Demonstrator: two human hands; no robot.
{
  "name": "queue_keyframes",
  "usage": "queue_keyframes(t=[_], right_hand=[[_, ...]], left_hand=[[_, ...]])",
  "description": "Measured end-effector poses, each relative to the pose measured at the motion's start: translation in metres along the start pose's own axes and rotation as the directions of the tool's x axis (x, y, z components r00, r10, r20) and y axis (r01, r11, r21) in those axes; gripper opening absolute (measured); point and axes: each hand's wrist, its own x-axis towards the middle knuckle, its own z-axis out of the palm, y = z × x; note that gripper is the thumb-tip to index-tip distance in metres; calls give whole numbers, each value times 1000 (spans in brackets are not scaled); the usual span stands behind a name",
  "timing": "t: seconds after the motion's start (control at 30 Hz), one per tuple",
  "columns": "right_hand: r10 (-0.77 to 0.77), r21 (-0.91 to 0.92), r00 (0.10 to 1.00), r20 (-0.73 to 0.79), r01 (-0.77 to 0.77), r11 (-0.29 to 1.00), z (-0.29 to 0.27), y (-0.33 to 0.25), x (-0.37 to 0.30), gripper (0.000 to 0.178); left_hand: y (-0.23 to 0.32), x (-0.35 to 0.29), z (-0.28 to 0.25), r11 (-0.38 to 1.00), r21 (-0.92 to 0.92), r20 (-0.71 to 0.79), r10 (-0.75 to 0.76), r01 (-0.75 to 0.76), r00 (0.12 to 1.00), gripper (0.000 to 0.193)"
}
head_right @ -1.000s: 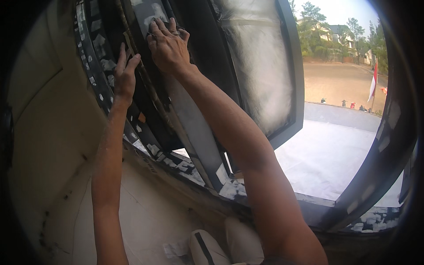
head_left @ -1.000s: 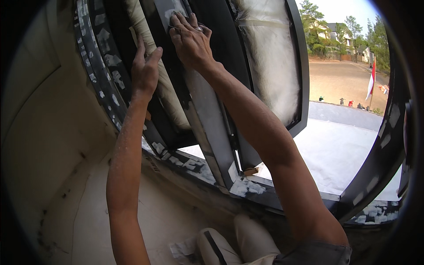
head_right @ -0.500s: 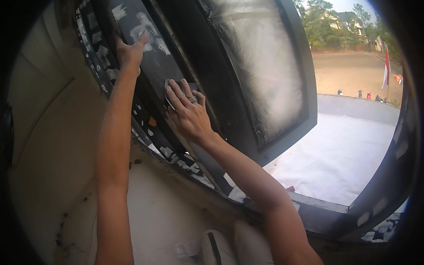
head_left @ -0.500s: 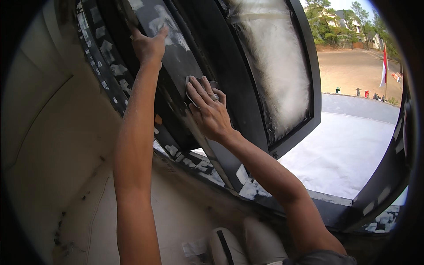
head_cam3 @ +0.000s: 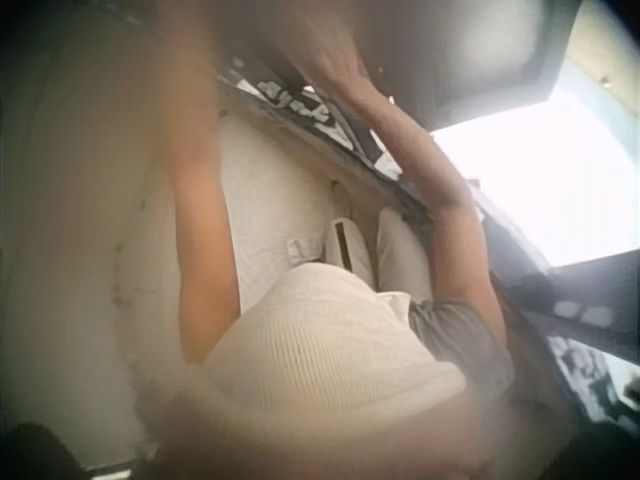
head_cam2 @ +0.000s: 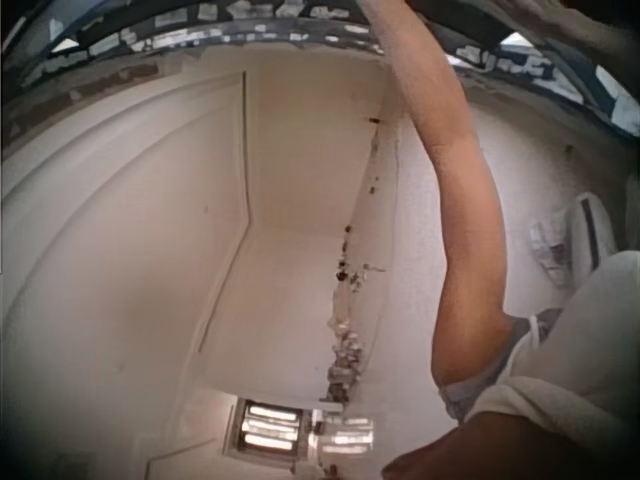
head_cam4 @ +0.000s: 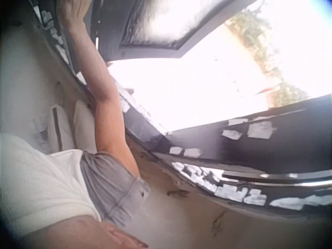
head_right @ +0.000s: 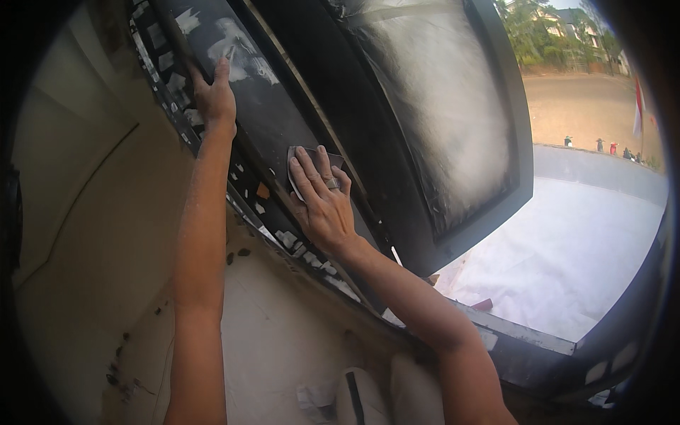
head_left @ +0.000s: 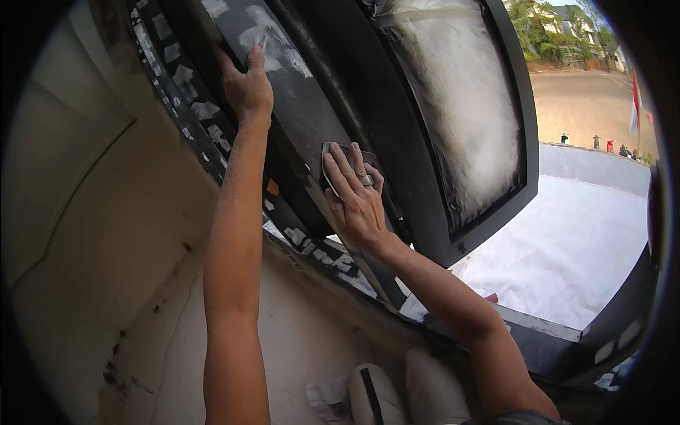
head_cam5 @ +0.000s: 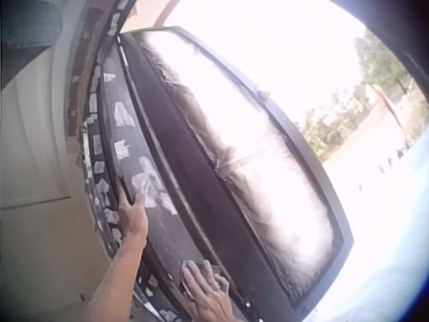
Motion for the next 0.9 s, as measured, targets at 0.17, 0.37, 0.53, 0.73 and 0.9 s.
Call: queue_keyframes(t=[0.17,0.37,0.53,0.73,0.9], right_hand=[[26,40,998,-54,-23,999,7,15,-47,63],[204,61,979,1,-204,977,6,7,-123,60],[246,150,965,-93,-231,961,25,-3,-54,57],[-34,166,994,-102,51,985,17,-23,65,55],[72,48,997,18,-72,996,12,13,-78,56]], left_hand=[[-4,-80,1,995,-99,102,12,-1,995,74],[-31,-206,-9,986,-167,216,23,14,976,76],[-38,-265,-37,945,-223,441,-119,238,889,84],[-51,-273,-67,833,-280,583,-247,477,774,81],[-54,-236,-97,833,-327,519,-236,446,821,67]])
